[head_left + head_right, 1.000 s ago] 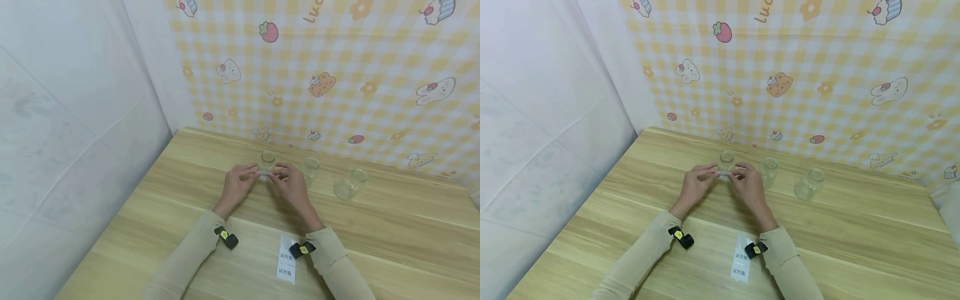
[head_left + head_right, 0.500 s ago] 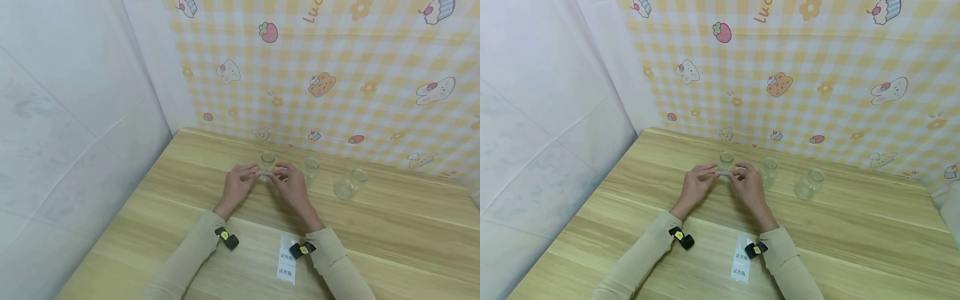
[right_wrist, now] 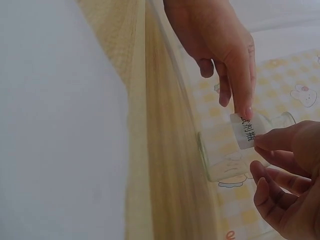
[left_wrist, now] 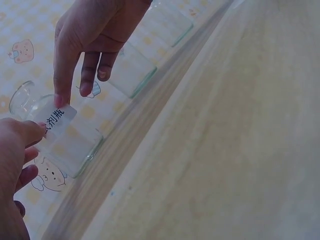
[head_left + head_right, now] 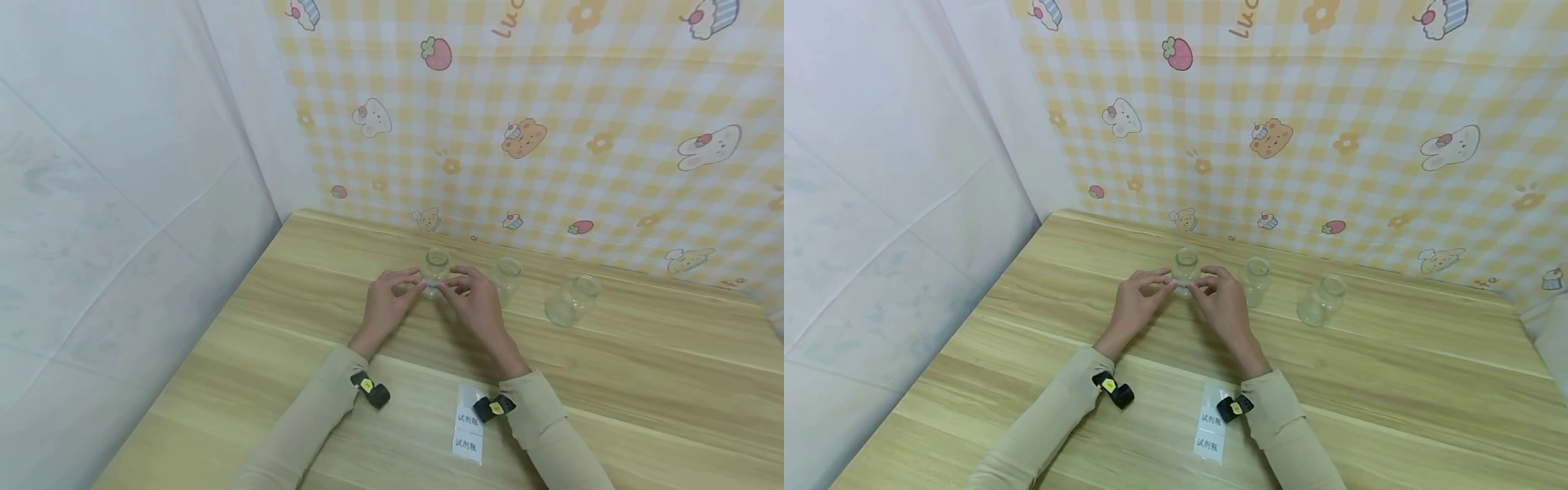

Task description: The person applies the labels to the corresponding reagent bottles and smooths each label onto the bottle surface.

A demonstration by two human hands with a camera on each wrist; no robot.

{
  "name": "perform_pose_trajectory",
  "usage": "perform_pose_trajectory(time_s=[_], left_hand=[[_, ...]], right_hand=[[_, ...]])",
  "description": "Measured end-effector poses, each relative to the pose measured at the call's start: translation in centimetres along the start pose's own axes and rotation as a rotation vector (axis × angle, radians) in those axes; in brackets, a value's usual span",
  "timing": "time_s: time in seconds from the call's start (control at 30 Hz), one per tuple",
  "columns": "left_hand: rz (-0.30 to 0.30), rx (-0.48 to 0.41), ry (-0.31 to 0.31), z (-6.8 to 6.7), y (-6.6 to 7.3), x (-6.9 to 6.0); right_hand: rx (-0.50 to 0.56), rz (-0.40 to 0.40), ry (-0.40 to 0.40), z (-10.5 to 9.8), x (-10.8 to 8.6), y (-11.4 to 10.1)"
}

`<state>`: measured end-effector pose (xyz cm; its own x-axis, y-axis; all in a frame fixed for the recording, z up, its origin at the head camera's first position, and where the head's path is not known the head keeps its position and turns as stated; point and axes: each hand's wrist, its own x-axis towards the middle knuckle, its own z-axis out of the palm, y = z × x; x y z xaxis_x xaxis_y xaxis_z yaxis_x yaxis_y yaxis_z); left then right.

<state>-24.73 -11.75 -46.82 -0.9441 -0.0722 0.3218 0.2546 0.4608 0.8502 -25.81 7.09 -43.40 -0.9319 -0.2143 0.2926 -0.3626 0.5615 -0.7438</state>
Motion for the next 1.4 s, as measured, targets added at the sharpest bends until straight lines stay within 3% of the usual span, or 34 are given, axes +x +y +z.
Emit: perform_pose_trajectory(time_s=[0.3,0.83,1.0,1.4], left_hand=[[-0.056,-0.018,0.001,0.05,-0.05,-0.04],[-0.038,-0.068,0.019,0.18,-0.39,0.1],[-0.043,-0.079,0.019,0.16,-0.38,0.13],[-0.034,-0.065,0.021,0.16,-0.44,0.17]], right_hand=[[0.002,0.028,0.004,0.04,0.09,0.03],[0.038,0.045,0.033,-0.02,0.2,0.31],[0.075,0.079,0.016,-0.02,0.21,0.27],[0.065,0.05,-0.016,0.2,0.1,0.21]])
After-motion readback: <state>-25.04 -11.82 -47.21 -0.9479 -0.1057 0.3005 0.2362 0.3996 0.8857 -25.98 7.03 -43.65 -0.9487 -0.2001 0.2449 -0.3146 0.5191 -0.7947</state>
